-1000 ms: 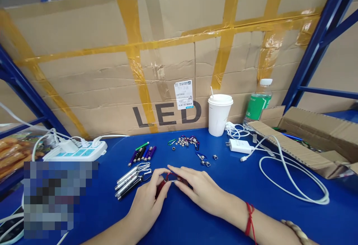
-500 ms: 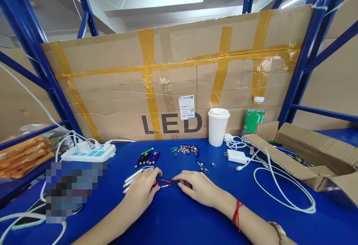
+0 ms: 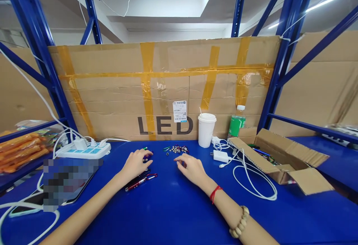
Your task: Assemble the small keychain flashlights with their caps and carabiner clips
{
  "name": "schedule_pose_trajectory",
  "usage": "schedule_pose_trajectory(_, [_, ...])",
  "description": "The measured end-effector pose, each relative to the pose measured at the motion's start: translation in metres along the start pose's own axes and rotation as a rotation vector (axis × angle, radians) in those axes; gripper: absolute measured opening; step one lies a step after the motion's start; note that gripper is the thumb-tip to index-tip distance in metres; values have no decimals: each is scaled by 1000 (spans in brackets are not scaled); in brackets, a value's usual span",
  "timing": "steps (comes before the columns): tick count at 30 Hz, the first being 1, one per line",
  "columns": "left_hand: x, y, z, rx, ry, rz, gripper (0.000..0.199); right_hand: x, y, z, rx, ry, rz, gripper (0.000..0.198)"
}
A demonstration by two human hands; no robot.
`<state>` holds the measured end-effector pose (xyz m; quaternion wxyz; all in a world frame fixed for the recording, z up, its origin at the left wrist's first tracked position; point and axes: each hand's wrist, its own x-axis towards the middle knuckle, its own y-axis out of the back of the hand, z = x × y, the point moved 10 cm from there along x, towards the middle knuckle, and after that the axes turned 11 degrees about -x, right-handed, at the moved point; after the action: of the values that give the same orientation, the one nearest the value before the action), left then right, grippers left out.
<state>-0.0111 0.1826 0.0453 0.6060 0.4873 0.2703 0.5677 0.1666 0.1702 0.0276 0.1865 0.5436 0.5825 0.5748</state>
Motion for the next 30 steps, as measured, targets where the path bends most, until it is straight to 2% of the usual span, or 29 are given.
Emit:
schedule_pose_trajectory(3, [15, -11, -3, 77, 38, 13, 25, 4, 10, 28, -35, -119, 101, 26])
schedule_pose_trajectory(6, [29, -25, -12, 122, 73, 9, 21, 5, 12, 47, -51, -179, 149, 24])
schedule_pose_trajectory(9, [36, -35, -16, 127, 52, -4, 19, 4, 11, 53, -41, -177, 158, 22])
schedule_pose_trajectory(12, [34, -34, -13, 112, 4, 7, 24, 5, 9, 50, -9, -160, 171, 22])
schedule_pose_trajectory(15, [24, -25, 2, 76, -63, 41, 35, 6, 8, 43, 26, -133, 183, 22])
schedule_pose_trajectory(18, [5, -24, 32, 13, -179, 18, 42, 5, 5, 35, 46, -102, 180, 22])
schedule_pose_trajectory(21, [-15, -34, 65, -33, -286, -40, 41, 4, 1, 32, 48, -83, 161, 22])
schedule_pose_trajectory(24, [-30, -50, 87, -54, -355, -104, 40, 4, -3, 33, 35, -83, 138, 21])
schedule_pose_trajectory(27, [-33, -60, 94, -57, -386, -133, 39, 3, -4, 36, 0, -92, 122, 21])
schedule_pose_trajectory(30, [-28, -56, 88, -58, -377, -113, 35, 3, -4, 36, -66, -88, 100, 22])
